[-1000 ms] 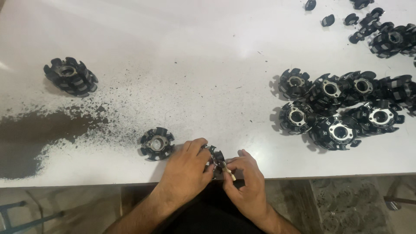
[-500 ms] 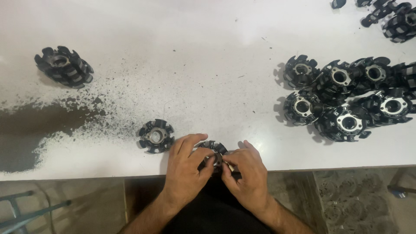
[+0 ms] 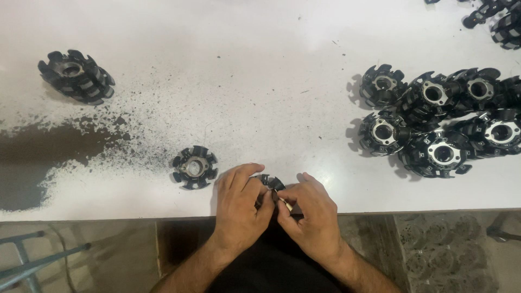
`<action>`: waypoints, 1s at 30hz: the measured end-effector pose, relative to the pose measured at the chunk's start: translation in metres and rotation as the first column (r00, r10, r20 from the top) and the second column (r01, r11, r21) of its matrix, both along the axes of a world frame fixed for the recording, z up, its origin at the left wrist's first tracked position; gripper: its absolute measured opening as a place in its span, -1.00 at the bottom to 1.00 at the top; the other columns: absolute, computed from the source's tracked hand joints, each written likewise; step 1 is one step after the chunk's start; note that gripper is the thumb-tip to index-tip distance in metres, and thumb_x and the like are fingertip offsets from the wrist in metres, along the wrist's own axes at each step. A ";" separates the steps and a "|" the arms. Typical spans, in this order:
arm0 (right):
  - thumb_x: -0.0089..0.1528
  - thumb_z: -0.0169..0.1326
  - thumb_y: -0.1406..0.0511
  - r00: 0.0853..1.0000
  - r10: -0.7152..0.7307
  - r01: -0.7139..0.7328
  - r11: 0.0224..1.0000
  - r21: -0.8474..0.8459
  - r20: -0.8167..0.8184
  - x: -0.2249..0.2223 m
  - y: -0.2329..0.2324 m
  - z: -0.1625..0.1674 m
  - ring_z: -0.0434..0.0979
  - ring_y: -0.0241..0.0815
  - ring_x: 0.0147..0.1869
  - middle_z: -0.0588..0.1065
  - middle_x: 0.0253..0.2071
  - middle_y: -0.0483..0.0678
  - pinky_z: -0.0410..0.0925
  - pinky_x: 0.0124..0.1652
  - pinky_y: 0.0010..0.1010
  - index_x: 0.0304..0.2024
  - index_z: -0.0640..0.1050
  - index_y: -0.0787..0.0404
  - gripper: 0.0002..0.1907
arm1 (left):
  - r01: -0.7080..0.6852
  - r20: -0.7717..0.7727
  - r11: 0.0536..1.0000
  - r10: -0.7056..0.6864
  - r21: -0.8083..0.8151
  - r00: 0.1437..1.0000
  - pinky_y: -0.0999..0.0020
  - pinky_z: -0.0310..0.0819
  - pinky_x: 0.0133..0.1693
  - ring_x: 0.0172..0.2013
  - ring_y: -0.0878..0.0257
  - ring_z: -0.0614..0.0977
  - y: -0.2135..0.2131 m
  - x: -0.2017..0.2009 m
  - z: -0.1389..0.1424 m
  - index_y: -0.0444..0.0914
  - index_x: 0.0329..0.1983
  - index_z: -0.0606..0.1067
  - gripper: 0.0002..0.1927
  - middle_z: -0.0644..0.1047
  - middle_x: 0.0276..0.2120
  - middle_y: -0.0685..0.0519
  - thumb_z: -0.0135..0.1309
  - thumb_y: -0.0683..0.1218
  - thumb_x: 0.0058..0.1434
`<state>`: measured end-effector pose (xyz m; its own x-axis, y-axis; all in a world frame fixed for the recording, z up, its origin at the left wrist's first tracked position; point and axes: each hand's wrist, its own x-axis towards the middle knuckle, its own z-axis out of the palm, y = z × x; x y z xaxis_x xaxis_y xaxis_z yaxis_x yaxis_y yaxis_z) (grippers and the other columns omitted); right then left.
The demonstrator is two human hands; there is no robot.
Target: The person sits at a white workbench covered with omniwheels and black dust, fitting black rollers into the metal hubs of the wheels one at a time and pressing them into place, occasionally repositioning wheels and gathering finished wheels into a pile on the table.
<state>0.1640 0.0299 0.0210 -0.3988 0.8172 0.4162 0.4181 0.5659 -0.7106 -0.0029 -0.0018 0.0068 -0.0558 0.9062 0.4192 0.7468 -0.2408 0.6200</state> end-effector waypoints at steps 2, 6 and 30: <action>0.08 0.28 0.45 1.000 -0.001 0.001 1.000 0.002 -0.001 0.000 0.000 -0.001 0.60 -0.12 -0.29 0.55 -0.35 -0.11 0.37 0.28 0.05 -0.21 0.56 0.21 -0.75 | -0.010 -0.011 1.000 0.010 0.003 1.000 -0.07 0.24 0.19 0.17 -0.01 0.45 0.000 0.001 -0.004 -0.26 -0.43 0.49 -0.88 0.51 0.05 -0.08 0.22 -0.19 0.09; 0.08 0.28 0.45 1.000 -0.008 0.010 0.999 0.053 -0.027 0.002 -0.002 -0.004 0.63 -0.10 -0.18 0.60 -0.25 -0.08 0.37 0.28 0.03 -0.19 0.54 0.21 -0.73 | -0.014 -0.025 0.999 0.015 0.041 1.000 -0.05 0.25 0.19 0.19 -0.01 0.46 0.001 0.002 -0.011 -0.26 -0.45 0.46 -0.89 0.51 0.02 -0.08 0.19 -0.23 0.04; 0.09 0.28 0.45 0.998 0.035 -0.042 0.991 0.126 0.058 0.002 -0.002 0.003 0.65 0.00 -0.09 0.58 -0.25 -0.06 0.37 0.26 0.05 -0.18 0.56 0.23 -0.74 | -0.007 0.141 1.000 0.007 0.001 0.990 0.02 0.39 0.11 0.12 -0.03 0.52 -0.006 -0.012 0.003 -0.30 -0.36 0.45 -0.84 0.48 0.08 -0.14 0.21 -0.22 0.05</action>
